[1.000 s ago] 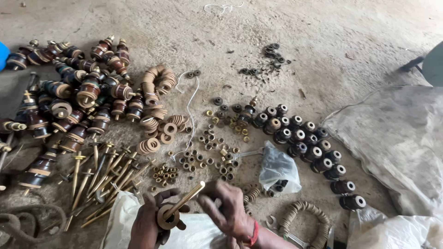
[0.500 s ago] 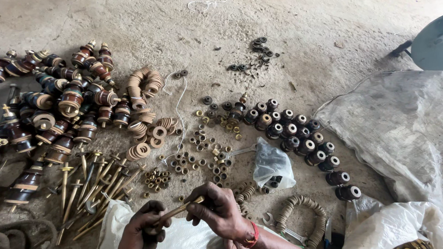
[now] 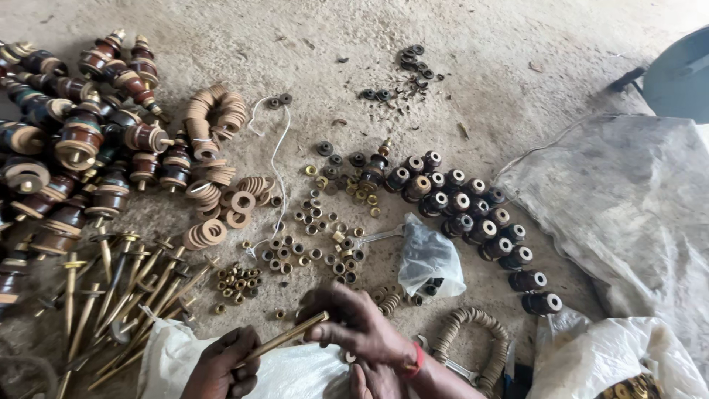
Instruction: The person assembles mechanical components by hand, inserting brass rods into dark cylindrical bodies and adding washers. They pick parts from piles on the floor, assemble them, and place the finished units into a white sack.
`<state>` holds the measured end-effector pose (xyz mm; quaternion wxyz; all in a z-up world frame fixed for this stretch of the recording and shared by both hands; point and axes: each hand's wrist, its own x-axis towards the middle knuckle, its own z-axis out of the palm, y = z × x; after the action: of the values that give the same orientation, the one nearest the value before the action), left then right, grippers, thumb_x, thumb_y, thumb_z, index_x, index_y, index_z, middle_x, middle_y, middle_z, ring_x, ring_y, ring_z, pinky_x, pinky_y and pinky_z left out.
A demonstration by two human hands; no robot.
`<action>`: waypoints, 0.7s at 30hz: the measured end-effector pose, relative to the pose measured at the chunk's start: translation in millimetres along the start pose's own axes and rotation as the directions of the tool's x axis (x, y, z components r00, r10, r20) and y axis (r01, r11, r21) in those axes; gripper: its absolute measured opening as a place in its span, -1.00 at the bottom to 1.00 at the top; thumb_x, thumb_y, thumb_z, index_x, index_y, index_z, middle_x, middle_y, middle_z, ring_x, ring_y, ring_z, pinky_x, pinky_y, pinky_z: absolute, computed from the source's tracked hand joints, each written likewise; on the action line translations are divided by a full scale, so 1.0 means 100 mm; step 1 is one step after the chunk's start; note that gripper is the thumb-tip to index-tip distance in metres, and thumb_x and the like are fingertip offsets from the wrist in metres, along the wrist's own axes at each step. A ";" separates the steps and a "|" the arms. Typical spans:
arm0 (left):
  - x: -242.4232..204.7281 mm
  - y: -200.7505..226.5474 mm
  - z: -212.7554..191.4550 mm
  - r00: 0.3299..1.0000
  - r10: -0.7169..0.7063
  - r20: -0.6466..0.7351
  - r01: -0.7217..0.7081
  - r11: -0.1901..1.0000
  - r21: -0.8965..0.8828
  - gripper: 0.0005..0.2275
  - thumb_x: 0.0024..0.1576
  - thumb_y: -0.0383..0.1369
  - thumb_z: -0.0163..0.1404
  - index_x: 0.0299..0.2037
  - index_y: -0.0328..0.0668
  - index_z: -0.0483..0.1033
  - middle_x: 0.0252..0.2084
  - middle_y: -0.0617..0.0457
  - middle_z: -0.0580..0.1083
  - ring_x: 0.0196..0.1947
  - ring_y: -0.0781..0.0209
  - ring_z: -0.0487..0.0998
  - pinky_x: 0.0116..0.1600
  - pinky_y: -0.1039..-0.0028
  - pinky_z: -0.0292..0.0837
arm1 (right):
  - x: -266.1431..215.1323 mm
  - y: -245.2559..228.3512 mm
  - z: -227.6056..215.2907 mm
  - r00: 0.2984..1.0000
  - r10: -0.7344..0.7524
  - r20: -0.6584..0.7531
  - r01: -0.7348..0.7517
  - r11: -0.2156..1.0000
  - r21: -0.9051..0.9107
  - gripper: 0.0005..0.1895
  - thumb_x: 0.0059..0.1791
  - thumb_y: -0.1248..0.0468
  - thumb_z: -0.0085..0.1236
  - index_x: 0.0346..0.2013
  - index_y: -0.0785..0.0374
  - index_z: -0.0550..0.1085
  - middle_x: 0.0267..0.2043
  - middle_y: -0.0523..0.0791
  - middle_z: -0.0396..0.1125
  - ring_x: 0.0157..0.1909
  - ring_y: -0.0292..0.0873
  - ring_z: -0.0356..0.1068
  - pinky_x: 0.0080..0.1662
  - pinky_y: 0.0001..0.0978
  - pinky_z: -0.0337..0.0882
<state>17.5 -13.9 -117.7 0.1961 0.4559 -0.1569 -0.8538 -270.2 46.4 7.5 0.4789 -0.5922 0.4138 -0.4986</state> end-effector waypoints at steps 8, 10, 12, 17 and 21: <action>0.29 -0.07 -0.60 0.969 0.196 0.150 -0.222 0.957 0.186 -0.70 0.15 -0.16 -0.02 -0.10 -0.23 0.52 -0.61 0.05 0.30 -0.71 0.24 0.35 -0.61 0.42 0.29 | -0.35 0.97 -2.19 0.469 -0.104 -0.877 -0.825 0.303 -0.477 -0.55 -0.05 0.11 0.29 0.01 0.29 0.43 -0.12 0.12 0.46 -0.10 0.20 0.49 -0.04 0.06 0.44; 0.34 -0.18 -0.78 0.788 0.543 0.288 -0.611 0.637 0.470 -0.71 0.14 -0.22 0.01 -0.05 -0.21 0.57 -0.52 0.05 0.44 -0.61 0.19 0.59 -0.51 0.37 0.58 | -0.39 1.22 -2.41 0.491 -0.087 -0.867 -0.830 0.255 -0.496 -0.48 -0.09 0.10 0.32 0.04 0.30 0.41 -0.07 0.24 0.37 -0.05 0.29 0.43 -0.03 0.10 0.43; 0.47 -0.29 -0.89 0.876 0.468 0.113 -0.466 0.766 0.442 -0.74 0.14 -0.27 0.04 -0.07 -0.28 0.56 -0.45 0.04 0.49 -0.49 0.24 0.60 -0.35 0.42 0.56 | -0.45 1.34 -2.54 0.485 -0.066 -0.872 -0.850 0.198 -0.487 -0.44 -0.12 0.08 0.34 0.04 0.32 0.40 -0.02 0.31 0.31 -0.01 0.34 0.40 -0.02 0.11 0.43; 0.78 -0.41 -1.05 0.940 0.263 -0.218 -0.199 0.940 0.276 -0.79 0.14 -0.38 0.11 -0.13 -0.41 0.54 -0.32 0.01 0.56 -0.28 0.31 0.58 -0.09 0.47 0.50 | -0.42 1.44 -2.50 0.377 -0.065 -0.924 -0.896 0.228 -0.381 -0.43 -0.15 0.06 0.38 -0.05 0.35 0.36 0.03 0.36 0.26 -0.07 0.38 0.41 -0.08 0.13 0.45; 0.77 -0.46 -1.09 0.939 0.307 -0.158 -0.259 0.929 0.265 -0.82 0.15 -0.40 0.13 -0.15 -0.40 0.56 -0.43 0.03 0.50 -0.41 0.28 0.49 -0.23 0.45 0.42 | -0.39 1.51 -2.42 0.384 0.046 -0.922 -0.918 0.130 -0.376 -0.39 -0.14 -0.05 0.37 -0.03 0.29 0.38 -0.16 0.25 0.42 -0.08 0.33 0.46 -0.04 0.11 0.46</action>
<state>60.7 -20.0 -252.0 0.2756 0.5308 -0.3034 -0.7418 -517.4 17.2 -137.1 0.0066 -0.2746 0.9497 -0.1503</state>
